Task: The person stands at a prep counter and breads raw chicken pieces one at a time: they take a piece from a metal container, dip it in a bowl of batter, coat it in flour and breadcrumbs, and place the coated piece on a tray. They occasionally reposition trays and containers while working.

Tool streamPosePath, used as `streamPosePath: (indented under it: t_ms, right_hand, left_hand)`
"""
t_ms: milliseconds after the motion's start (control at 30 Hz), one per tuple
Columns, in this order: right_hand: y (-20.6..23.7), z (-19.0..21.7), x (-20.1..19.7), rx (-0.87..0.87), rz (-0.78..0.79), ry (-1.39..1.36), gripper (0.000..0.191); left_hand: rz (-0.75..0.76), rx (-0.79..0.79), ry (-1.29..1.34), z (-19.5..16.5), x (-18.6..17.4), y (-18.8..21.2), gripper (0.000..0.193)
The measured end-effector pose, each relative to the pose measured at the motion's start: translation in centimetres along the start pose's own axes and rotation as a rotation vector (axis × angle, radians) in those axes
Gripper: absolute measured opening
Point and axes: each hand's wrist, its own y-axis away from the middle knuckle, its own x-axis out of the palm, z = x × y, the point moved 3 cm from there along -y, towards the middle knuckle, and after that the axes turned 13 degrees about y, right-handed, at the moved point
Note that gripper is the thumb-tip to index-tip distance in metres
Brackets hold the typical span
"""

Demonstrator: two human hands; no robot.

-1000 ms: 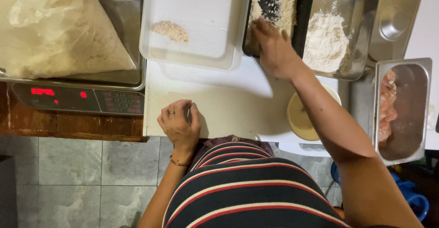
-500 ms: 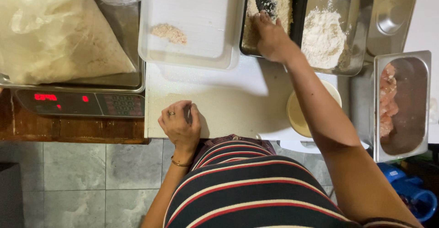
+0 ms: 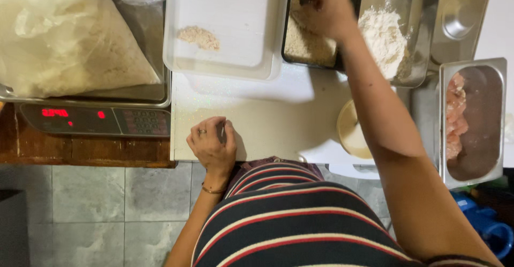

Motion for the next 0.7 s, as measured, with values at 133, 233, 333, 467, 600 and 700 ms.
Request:
streamPosePath:
  t_ms: [133,233,333,467,600,700]
  right_hand:
    - [0.1,2.1,2.1,-0.133,-0.260,-0.039,0.023]
    - [-0.1,1.1,2.9,-0.132,-0.332,-0.186,0.024]
    - [-0.1,-0.7,2.5,-0.001,-0.293,-0.411,0.020]
    - [1.0,-1.3,0.0,0.168,-0.233,-0.774,0.018]
    - [2.0,2.4,-2.6,-0.126,-0.239,-0.895,0.020]
    - [1.5,7.7,0.9,-0.316,-0.072,-0.860,0.030]
  left_hand:
    - [0.001,0.010,-0.001,0.1,0.0,0.0,0.015]
    - [-0.002,0.006,0.003,0.1,-0.2,0.1,0.016]
    - [-0.005,0.016,0.005,-0.1,-0.2,-0.1,0.017]
    - [0.001,0.048,0.000,0.0,-0.3,-0.1,0.019]
    - [-0.004,0.052,-0.007,0.8,-0.2,0.2,0.019]
    - [-0.014,0.050,-0.006,1.8,0.3,1.4,0.020]
